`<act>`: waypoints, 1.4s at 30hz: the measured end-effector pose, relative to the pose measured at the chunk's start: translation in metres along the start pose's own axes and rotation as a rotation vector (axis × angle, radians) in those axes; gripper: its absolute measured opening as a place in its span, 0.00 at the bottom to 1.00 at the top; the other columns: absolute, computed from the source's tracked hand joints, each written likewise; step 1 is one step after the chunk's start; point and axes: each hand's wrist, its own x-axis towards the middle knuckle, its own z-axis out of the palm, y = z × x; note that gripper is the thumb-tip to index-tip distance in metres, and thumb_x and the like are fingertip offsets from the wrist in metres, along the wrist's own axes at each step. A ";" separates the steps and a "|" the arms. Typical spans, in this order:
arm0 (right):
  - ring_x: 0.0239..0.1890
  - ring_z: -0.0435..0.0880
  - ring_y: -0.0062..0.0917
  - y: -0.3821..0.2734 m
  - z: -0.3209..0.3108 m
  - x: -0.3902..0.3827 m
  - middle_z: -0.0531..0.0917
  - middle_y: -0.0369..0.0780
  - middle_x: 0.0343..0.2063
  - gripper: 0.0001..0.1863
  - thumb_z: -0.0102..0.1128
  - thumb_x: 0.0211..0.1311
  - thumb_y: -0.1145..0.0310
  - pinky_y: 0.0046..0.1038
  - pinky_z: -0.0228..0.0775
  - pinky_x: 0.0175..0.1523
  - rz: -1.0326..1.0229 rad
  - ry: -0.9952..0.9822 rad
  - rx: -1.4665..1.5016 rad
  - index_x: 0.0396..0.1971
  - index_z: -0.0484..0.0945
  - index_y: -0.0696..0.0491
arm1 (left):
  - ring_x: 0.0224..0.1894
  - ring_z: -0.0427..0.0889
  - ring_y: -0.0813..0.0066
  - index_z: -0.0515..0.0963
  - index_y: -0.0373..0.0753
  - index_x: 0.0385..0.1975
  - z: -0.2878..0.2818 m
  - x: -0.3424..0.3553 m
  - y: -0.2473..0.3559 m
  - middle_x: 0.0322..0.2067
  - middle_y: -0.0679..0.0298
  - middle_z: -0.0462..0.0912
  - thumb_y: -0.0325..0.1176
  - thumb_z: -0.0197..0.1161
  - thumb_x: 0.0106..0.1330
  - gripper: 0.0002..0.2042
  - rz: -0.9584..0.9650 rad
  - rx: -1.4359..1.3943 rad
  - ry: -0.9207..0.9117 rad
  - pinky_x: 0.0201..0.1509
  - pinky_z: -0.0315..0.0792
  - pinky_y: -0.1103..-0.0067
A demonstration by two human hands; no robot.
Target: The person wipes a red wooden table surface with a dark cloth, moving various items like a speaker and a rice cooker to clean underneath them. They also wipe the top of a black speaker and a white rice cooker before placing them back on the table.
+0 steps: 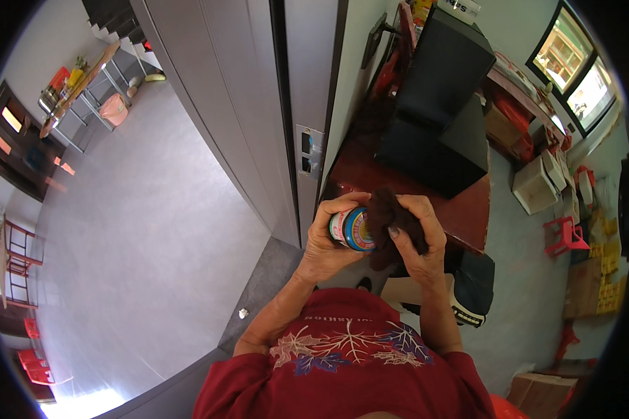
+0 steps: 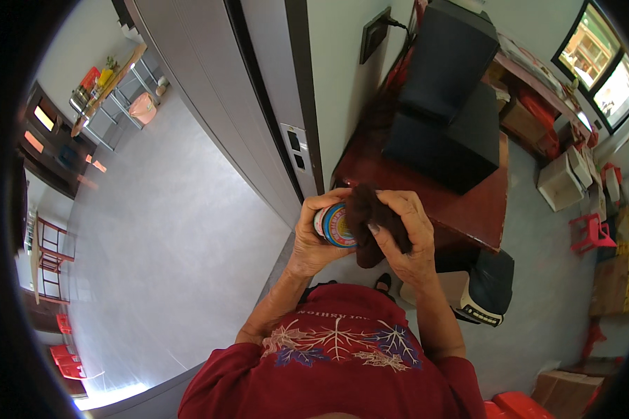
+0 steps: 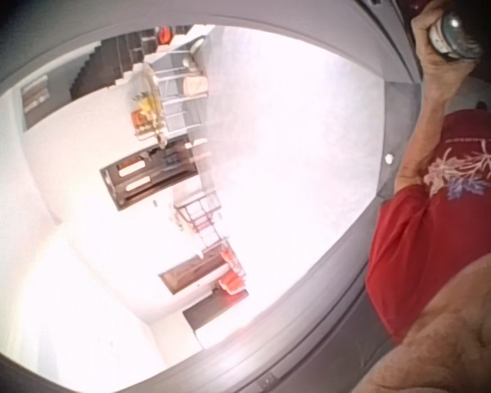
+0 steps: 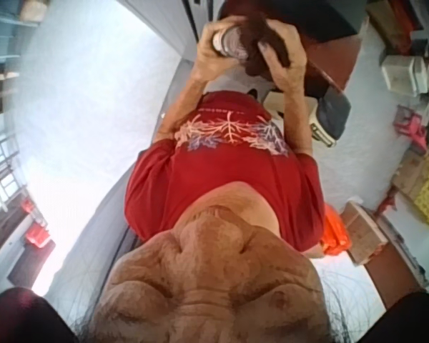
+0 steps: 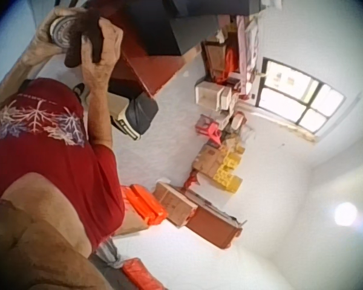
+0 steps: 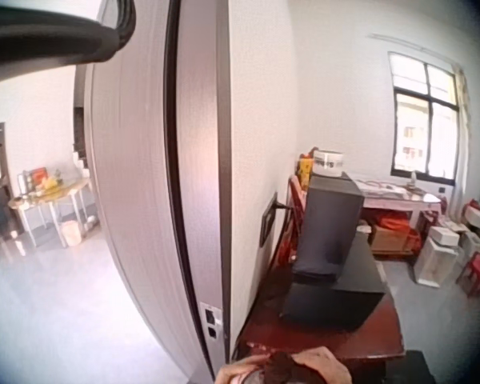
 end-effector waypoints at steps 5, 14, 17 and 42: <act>0.42 0.78 0.32 0.016 -0.007 -0.022 0.77 0.44 0.41 0.22 0.61 0.47 0.83 0.27 0.70 0.49 0.102 -0.019 -0.137 0.47 0.75 0.59 | 0.61 0.70 0.70 0.67 0.41 0.55 0.000 0.003 -0.003 0.58 0.60 0.69 0.16 0.75 0.42 0.36 -0.144 -0.249 0.009 0.64 0.68 0.75; 0.40 0.77 0.30 0.001 -0.006 0.002 0.75 0.43 0.40 0.25 0.59 0.53 0.82 0.27 0.70 0.46 0.049 0.077 -0.061 0.55 0.74 0.56 | 0.54 0.75 0.71 0.64 0.40 0.60 0.008 0.005 -0.012 0.50 0.63 0.76 0.21 0.72 0.52 0.34 -0.395 -0.594 0.039 0.62 0.70 0.72; 0.39 0.77 0.34 -0.002 -0.002 -0.018 0.74 0.45 0.39 0.27 0.61 0.51 0.83 0.28 0.72 0.43 0.003 0.154 -0.201 0.55 0.74 0.57 | 0.54 0.75 0.70 0.63 0.40 0.60 0.009 0.013 -0.008 0.50 0.62 0.75 0.23 0.71 0.54 0.33 -0.401 -0.583 0.035 0.61 0.71 0.71; 0.40 0.75 0.39 0.018 0.007 -0.056 0.73 0.47 0.42 0.35 0.68 0.38 0.81 0.35 0.73 0.42 -0.087 0.278 -0.361 0.55 0.76 0.49 | 0.55 0.74 0.62 0.72 0.42 0.51 0.022 0.018 -0.009 0.51 0.59 0.77 0.43 0.66 0.57 0.23 -0.681 -0.656 0.146 0.66 0.61 0.60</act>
